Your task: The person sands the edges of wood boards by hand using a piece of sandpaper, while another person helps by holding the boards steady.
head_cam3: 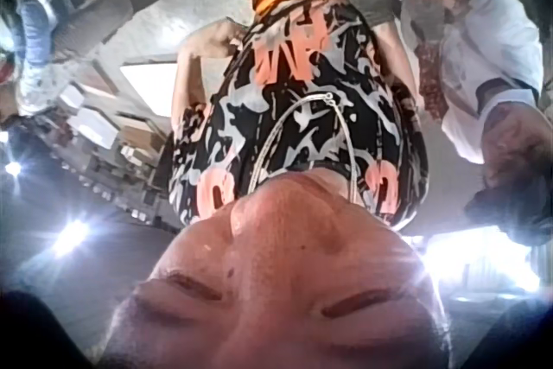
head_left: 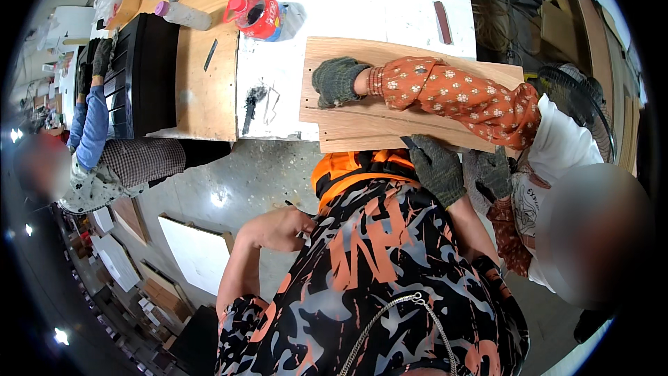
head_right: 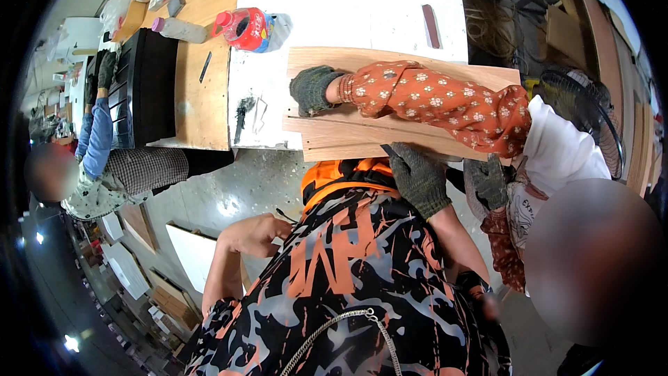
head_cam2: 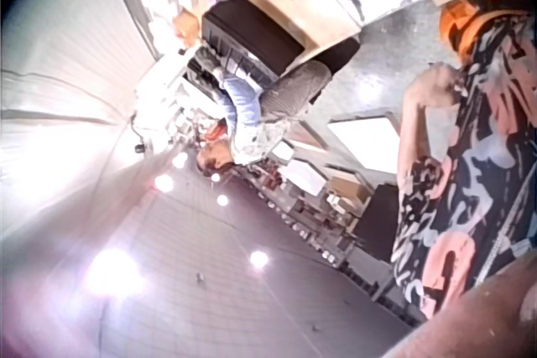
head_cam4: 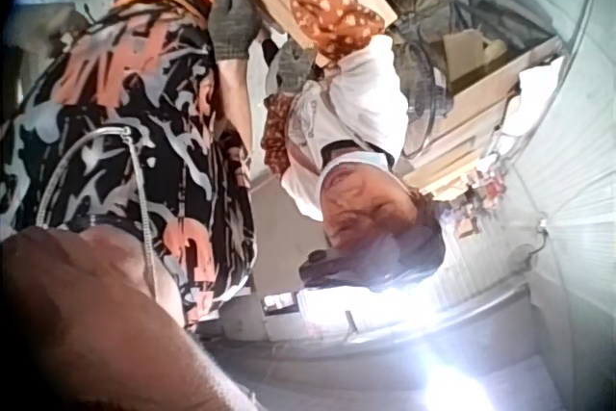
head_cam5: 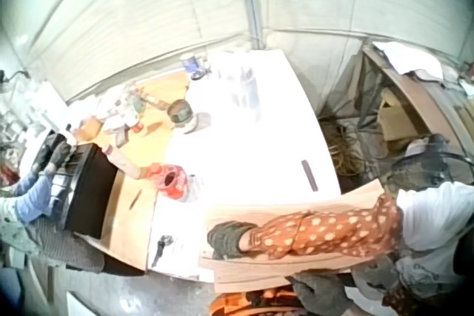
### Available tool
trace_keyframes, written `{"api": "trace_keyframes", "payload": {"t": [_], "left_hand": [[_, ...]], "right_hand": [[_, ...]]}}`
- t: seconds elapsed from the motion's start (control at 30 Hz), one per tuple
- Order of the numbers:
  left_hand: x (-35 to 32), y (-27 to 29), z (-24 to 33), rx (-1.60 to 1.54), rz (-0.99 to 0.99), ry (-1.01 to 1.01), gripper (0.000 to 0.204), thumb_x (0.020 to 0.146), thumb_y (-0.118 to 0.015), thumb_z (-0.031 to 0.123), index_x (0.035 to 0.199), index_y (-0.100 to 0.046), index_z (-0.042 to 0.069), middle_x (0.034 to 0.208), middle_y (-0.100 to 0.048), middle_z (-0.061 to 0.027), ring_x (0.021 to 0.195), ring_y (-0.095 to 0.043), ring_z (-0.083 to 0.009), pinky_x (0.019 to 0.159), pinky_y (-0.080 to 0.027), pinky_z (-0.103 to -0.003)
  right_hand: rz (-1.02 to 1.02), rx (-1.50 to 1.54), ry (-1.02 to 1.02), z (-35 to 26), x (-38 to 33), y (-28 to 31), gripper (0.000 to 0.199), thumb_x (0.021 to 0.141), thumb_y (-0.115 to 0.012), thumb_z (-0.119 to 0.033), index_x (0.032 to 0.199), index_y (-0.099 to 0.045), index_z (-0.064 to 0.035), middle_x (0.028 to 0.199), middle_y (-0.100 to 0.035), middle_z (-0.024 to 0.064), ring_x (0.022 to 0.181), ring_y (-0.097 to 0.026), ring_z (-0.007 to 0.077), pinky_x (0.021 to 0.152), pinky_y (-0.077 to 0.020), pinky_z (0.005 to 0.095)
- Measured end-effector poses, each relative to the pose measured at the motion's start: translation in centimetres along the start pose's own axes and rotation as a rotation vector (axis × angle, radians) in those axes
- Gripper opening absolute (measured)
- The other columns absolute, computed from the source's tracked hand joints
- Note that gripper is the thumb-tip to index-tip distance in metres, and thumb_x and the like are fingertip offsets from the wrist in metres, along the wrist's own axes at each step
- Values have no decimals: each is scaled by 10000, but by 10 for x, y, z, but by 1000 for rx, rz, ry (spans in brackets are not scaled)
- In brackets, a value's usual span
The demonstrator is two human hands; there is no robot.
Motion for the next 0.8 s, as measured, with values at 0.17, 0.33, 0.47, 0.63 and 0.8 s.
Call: {"api": "trace_keyframes", "payload": {"t": [0.17,0.33,0.47,0.63,0.8], "left_hand": [[2,4,0,-26,6,-12,252,660,-671,38,907,-694,-7,811,-674,-225,775,-657,-389,678,-503,-427],[12,13,0,6,12,33,239,660,-666,37,890,-696,-20,802,-671,-234,754,-656,-396,662,-505,-427],[11,12,-2,26,24,33,221,657,-641,20,866,-692,-32,793,-663,-245,754,-659,-399,658,-508,-425],[12,19,5,-2,23,-1,199,642,-623,7,829,-675,-34,795,-657,-247,768,-662,-405,653,-502,-432],[16,19,-3,20,18,-61,183,643,-636,17,816,-666,-36,800,-654,-246,780,-656,-413,653,-500,-436]], "right_hand": [[7,-4,42,-4,2,-1,316,957,-658,-230,1215,-689,-49,1091,-721,194,973,-716,340,836,-566,424],[21,-70,28,-11,5,2,295,953,-657,-235,1188,-701,-62,1061,-724,188,948,-714,346,816,-566,438],[52,-99,82,-10,7,-5,273,948,-658,-253,1155,-723,-87,1000,-738,178,885,-723,337,783,-576,432],[-4,-66,22,-16,10,1,293,942,-655,-196,1198,-693,-58,1059,-727,195,923,-718,349,794,-576,428],[57,-87,62,-12,10,-3,308,935,-665,-188,1213,-688,-55,1082,-725,199,923,-722,348,798,-582,428]]}}
Point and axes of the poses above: each hand's wrist, its own x-axis towards the middle knuckle, its own y-axis out of the back of the hand, z = x × y, the point moved 2 cm from there along x, towards the middle knuckle
